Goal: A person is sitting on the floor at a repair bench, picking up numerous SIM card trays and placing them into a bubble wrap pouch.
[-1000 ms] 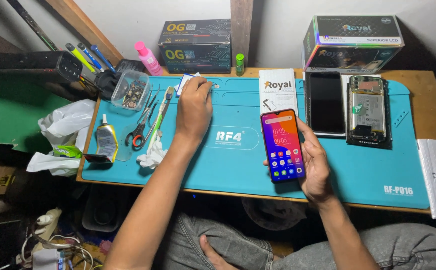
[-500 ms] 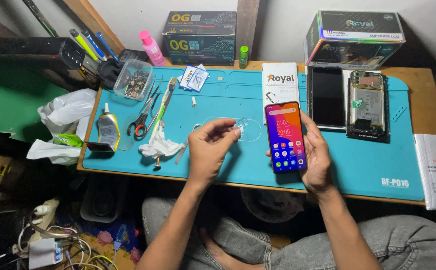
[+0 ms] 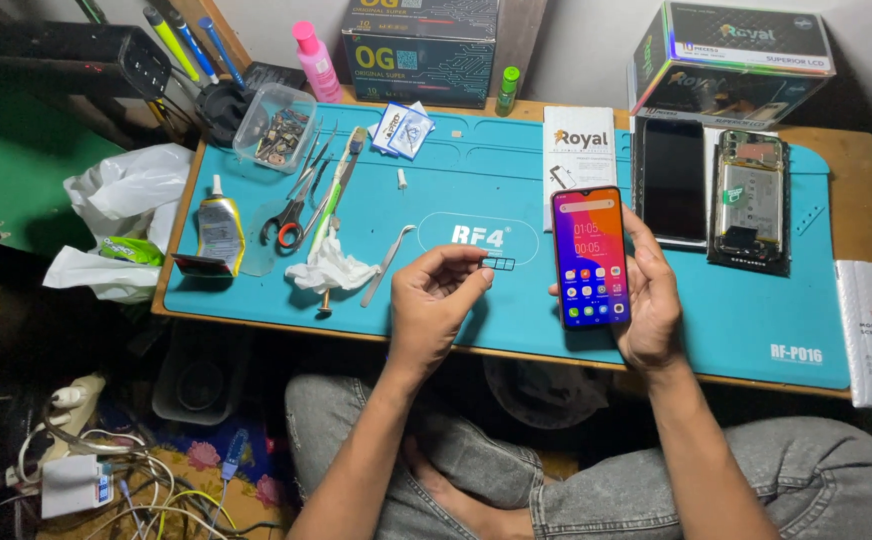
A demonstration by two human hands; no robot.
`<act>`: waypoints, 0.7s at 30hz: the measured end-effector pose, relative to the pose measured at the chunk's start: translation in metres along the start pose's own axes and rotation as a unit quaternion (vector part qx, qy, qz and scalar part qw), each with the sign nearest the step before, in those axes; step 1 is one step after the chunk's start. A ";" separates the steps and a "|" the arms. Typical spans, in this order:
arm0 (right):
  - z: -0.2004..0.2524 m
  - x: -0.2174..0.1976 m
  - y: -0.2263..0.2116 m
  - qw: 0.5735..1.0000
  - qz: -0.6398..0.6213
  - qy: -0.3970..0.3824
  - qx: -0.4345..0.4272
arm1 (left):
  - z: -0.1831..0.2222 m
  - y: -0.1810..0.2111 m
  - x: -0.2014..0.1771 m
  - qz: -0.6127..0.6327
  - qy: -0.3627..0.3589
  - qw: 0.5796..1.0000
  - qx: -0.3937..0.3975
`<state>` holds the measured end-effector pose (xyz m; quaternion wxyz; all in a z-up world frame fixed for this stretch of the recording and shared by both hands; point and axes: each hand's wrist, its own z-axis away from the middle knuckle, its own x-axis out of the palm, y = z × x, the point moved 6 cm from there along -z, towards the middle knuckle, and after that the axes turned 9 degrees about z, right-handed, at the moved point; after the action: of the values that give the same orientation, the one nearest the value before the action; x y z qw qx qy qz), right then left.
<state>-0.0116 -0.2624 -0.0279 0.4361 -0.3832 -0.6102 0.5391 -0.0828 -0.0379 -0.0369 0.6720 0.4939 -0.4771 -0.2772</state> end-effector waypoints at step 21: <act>-0.003 -0.002 0.003 1.000 -0.003 -0.007 0.001 | 0.024 0.056 0.035 -0.211 -0.043 0.934 0.284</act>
<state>-0.0081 -0.2633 -0.0311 0.4339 -0.3774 -0.6141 0.5406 -0.0967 -0.0571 0.0295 0.4089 0.7410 -0.4492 -0.2863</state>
